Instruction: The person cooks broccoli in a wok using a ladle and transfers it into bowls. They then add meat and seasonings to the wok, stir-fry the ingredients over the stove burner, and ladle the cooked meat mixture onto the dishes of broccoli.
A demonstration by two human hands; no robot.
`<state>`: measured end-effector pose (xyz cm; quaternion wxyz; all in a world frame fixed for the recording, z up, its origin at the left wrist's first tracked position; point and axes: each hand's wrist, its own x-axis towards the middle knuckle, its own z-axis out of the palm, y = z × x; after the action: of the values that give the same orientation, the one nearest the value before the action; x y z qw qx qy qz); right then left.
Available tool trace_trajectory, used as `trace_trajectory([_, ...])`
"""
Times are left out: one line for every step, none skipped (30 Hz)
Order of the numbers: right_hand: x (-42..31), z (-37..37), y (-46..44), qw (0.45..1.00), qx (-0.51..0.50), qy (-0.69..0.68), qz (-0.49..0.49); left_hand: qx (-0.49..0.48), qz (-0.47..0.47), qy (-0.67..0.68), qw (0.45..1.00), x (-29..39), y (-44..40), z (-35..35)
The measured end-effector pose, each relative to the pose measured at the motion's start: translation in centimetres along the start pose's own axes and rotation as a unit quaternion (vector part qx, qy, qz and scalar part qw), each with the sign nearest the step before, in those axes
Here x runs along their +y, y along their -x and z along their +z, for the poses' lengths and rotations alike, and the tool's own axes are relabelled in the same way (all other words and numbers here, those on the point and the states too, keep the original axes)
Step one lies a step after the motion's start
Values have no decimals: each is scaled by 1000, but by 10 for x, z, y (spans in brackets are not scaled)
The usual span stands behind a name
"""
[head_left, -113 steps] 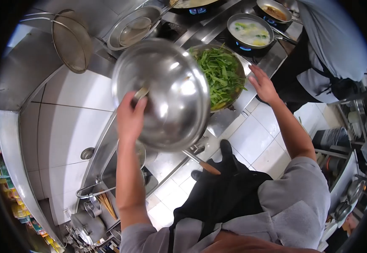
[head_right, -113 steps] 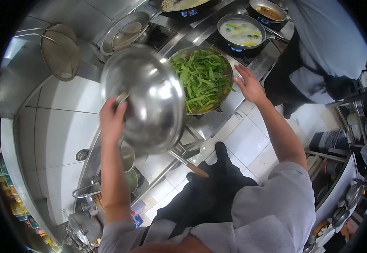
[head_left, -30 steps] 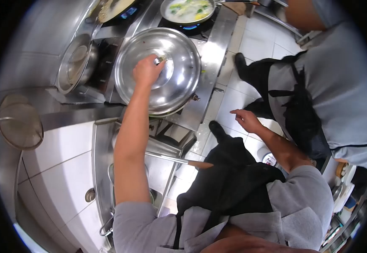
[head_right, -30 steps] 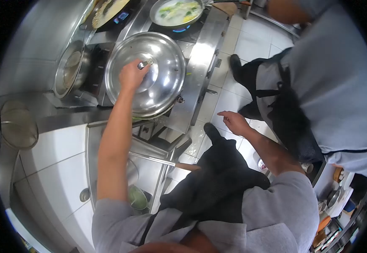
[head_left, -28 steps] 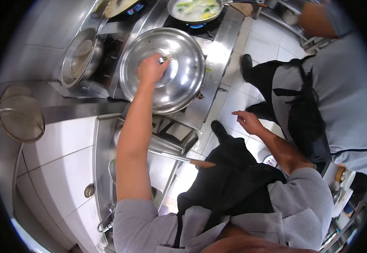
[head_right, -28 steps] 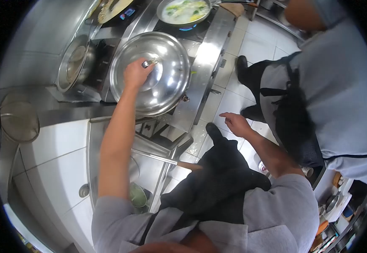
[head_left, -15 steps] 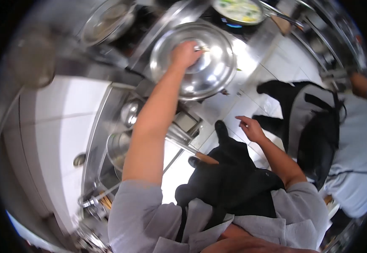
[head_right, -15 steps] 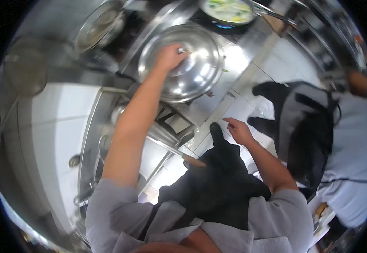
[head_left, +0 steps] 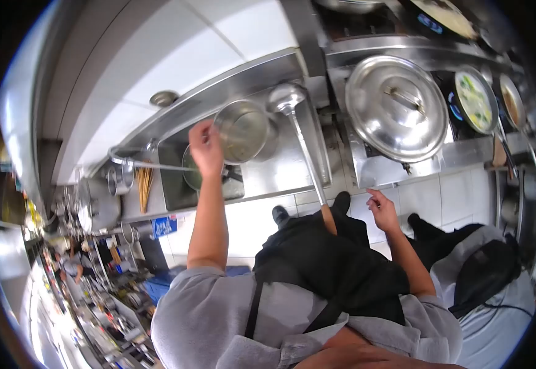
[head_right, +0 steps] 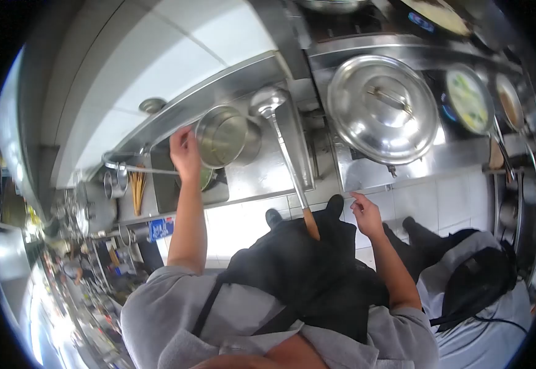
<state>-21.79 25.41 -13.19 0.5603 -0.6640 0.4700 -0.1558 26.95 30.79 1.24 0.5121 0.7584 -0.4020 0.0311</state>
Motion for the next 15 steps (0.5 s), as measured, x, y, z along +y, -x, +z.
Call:
trace_trajectory([-2, 4, -4, 1000, -19, 6, -10, 44, -56, -24, 997, -14, 12, -31])
trace_trajectory([-5, 9, -9, 999, -41, -1, -6, 66, -66, -35, 995, -31, 23, -54])
trace_trajectory([-7, 14, -15, 998, -64, -7, -1, 75, -136, -12, 988, -50, 38, -76])
trace_trajectory([-11, 20, -21, 996, -82, -1, -17, 85, -203, 15, 975, -64, 53, -98])
trace_trajectory([-16, 26, -27, 994, -101, 7, -27, 101, -222, 54, 968, -78, 68, -109])
trace_trajectory([-26, 30, -33, 993, -113, 14, -42, 108, -267, 83, 954, -89, 80, -119])
trace_trajectory([-34, 35, -39, 991, -121, 20, -56, 111, -308, 115, 938, -98, 88, -127])
trace_trajectory([-36, 43, -47, 987, -129, -5, -93, 91, -356, 135, 920, -109, 93, -131])
trace_trajectory([-58, 52, -53, 986, -136, 5, -99, 69, -400, 157, 900, -118, 95, -132])
trace_trajectory([-94, 65, -58, 987, -137, -6, -78, 33, -416, 174, 892, -116, 89, -124])
trace_trajectory([-125, 81, -66, 989, -138, -16, -54, -5, -431, 192, 882, -107, 78, -110])
trace_trajectory([-148, 99, -83, 990, -116, 6, -83, -66, -445, 201, 870, -99, 66, -95])
trace_trajectory([-173, 121, -105, 989, -92, 28, -112, -120, -432, 202, 871, -99, 57, -75])
trace_trajectory([-205, 141, -124, 991, -81, -9, -105, -152, -416, 187, 877, -88, 44, -58])
trace_trajectory([-224, 164, -147, 994, -63, -60, -73, -133, -353, 76, 923, -96, 37, -36])
